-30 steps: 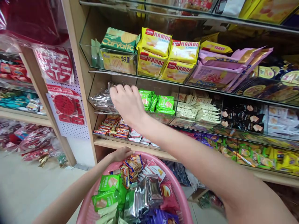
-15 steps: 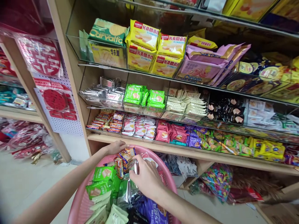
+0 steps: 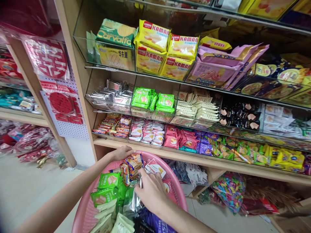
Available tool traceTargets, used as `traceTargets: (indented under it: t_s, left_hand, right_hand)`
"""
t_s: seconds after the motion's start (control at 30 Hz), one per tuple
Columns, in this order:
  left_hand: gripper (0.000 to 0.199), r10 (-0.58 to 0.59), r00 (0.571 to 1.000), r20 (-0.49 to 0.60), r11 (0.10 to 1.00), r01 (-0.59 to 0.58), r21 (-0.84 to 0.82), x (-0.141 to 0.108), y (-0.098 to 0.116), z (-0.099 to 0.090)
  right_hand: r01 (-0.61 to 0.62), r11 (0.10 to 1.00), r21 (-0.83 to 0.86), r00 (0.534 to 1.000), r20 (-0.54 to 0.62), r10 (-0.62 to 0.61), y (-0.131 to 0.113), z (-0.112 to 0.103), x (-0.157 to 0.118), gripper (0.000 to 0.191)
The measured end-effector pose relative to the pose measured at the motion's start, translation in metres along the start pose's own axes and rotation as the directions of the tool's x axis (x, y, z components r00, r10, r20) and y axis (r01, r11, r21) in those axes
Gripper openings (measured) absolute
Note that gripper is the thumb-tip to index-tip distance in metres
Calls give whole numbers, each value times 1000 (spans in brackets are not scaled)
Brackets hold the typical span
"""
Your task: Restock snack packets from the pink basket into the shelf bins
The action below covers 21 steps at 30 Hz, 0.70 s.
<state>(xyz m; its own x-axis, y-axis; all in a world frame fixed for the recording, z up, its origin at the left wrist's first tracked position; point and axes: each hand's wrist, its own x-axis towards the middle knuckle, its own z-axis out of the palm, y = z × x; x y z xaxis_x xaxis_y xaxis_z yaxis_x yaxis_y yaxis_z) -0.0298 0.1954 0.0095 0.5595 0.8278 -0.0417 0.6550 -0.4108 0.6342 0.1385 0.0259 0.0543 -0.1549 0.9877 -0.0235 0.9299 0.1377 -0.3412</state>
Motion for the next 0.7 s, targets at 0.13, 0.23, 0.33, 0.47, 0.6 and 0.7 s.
traceTargets:
  t_s: [0.13, 0.23, 0.33, 0.47, 0.6, 0.7]
  left_hand:
    - [56, -3, 1000, 2, 1000, 3, -2, 2, -4, 1]
    - [56, -7, 1000, 0, 1000, 7, -1, 3, -6, 3]
    - [56, -11, 1000, -11, 1000, 11, 2, 3, -7, 4]
    - [57, -21, 1000, -19, 1000, 22, 11, 2, -7, 4]
    - [59, -35, 999, -25, 999, 35, 18, 1, -4, 4]
    - [58, -43, 999, -26, 999, 44, 21, -1, -2, 4]
  right_hand:
    - [-4, 1000, -28, 1000, -2, 4, -1, 0, 1, 26]
    - [-2, 1000, -25, 1000, -13, 1, -1, -1, 0, 25]
    - [-3, 1000, -9, 1000, -25, 3, 1, -3, 1, 26]
    - [19, 1000, -20, 999, -51, -20, 6, -1, 1, 28]
    - [27, 999, -18, 997, -73, -28, 12, 4, 1, 35]
    - [29, 999, -17, 996, -87, -30, 14, 7, 0, 36]
